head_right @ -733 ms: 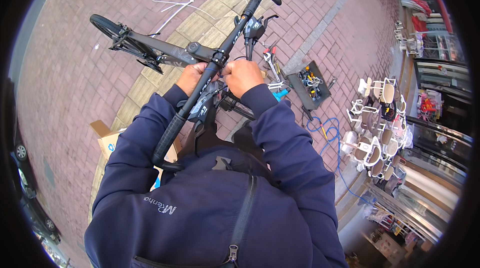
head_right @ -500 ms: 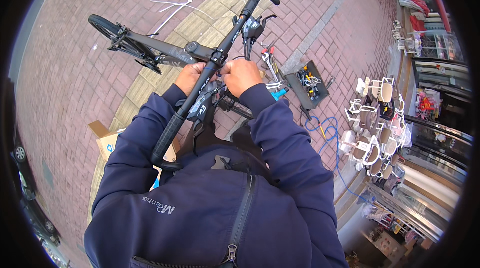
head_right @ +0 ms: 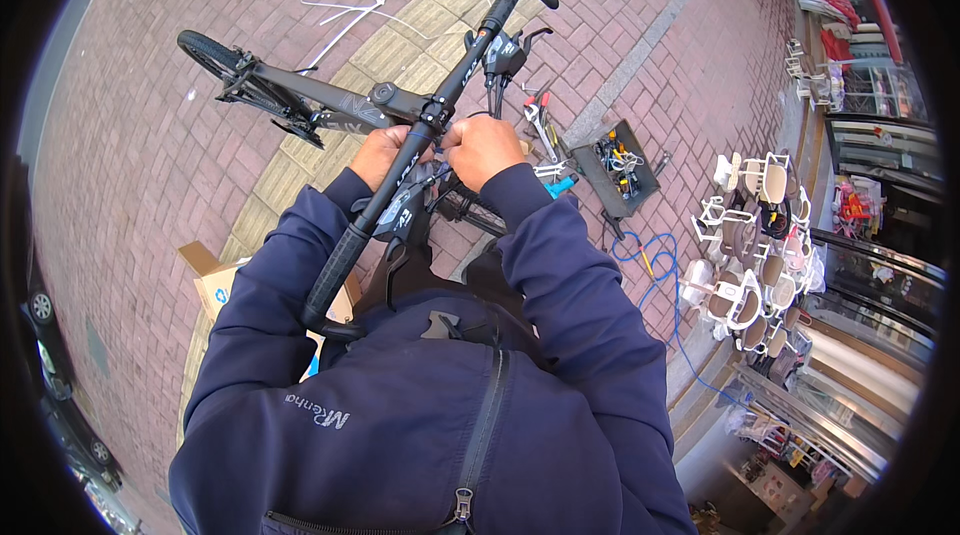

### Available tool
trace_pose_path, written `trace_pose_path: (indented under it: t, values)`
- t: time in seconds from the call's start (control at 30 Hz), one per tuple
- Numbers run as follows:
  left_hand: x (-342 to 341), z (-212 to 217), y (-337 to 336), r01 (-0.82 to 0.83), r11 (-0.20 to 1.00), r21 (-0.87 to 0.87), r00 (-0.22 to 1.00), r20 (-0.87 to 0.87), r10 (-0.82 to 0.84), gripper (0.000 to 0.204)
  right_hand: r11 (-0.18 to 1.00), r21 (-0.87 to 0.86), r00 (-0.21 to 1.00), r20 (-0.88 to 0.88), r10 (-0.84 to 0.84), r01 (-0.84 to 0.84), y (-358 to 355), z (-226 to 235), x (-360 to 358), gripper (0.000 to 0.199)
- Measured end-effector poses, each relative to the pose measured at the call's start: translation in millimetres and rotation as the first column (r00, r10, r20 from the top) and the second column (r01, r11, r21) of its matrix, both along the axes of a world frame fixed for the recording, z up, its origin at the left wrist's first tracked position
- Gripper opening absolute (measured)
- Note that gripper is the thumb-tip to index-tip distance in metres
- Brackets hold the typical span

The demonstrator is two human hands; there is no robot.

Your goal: The person assembles a bicycle by tightening the handlebar stem with a yellow hex key, then unpacks a small box to retrieve a bell. They attach the bell to the handlebar using a red-handled screwdriver and tighten it securely.

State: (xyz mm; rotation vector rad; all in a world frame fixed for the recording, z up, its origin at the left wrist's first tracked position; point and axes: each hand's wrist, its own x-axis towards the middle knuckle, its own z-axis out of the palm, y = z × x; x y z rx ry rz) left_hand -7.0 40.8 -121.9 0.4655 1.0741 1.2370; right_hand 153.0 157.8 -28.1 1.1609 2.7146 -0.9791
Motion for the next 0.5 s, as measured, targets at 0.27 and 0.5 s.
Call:
trace_pose_path:
  t: [0.27,0.5]
  values:
    - [0.1,1.8,1.3,0.001,1.0,-0.013,1.0,0.026,-0.001,0.011,0.999,-0.039,0.999,0.033,0.008,-0.007,1.1,3.2,-2.0,0.019]
    - [0.5,-0.7,2.1,-0.003,1.0,-0.003,0.999,0.036,0.003,0.011,1.0,0.013,0.998,0.055,0.028,-0.029,0.7,-2.3,-3.3,0.02]
